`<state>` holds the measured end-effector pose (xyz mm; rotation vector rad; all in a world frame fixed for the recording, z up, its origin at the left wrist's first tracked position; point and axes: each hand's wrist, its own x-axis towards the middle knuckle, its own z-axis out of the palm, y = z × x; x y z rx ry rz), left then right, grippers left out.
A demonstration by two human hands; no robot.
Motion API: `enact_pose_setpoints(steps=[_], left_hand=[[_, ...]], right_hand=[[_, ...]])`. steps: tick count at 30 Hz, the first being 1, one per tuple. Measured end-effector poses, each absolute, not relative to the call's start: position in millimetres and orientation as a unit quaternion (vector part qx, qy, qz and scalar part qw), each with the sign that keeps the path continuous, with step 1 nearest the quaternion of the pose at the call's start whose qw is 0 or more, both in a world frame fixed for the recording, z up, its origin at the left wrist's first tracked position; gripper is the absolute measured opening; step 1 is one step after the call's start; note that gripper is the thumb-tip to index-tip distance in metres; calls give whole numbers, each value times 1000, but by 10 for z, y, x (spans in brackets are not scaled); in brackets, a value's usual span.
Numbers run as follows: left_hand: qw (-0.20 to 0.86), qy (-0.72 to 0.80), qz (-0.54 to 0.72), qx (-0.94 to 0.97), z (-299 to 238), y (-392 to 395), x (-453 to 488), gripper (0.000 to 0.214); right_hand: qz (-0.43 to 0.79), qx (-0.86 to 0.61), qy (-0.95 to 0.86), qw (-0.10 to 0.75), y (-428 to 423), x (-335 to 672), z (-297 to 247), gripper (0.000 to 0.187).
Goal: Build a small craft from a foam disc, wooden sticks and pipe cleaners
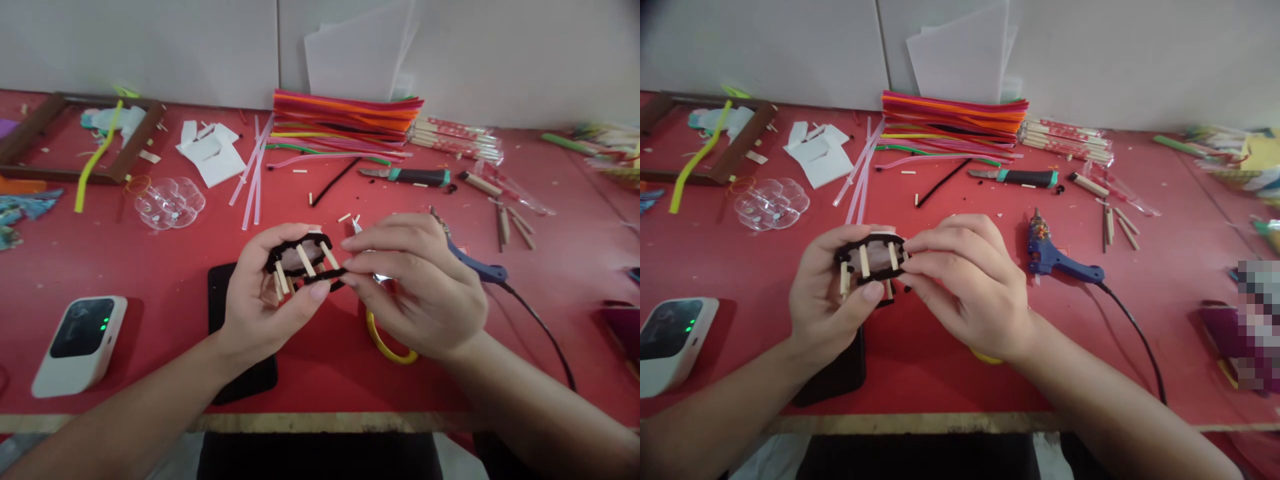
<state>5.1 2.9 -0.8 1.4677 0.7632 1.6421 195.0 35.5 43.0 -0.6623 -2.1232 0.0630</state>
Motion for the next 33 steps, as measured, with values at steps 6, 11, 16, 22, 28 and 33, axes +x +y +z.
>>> enact_pose_setpoints(steps=[6,11,16,22,28,33], left_hand=[[407,307,639,576,-6,30,52,48],[419,311,636,569,-4,26,43,47],[429,300,644,558,3,23,47,45],[418,301,647,562,3,24,55,41],[405,302,644,574,-3,27,48,41],[406,302,643,575,-13,25,46,40]], right_hand=[[68,-291,-850,433,354,1929,453,6],[122,-312,-832,442,327,1913,430,6],[162,-321,-820,445,298,1895,411,5],[168,-311,-818,453,292,1879,410,5],[171,-305,-822,450,285,1883,401,5],[169,-307,-822,449,286,1883,397,4]])
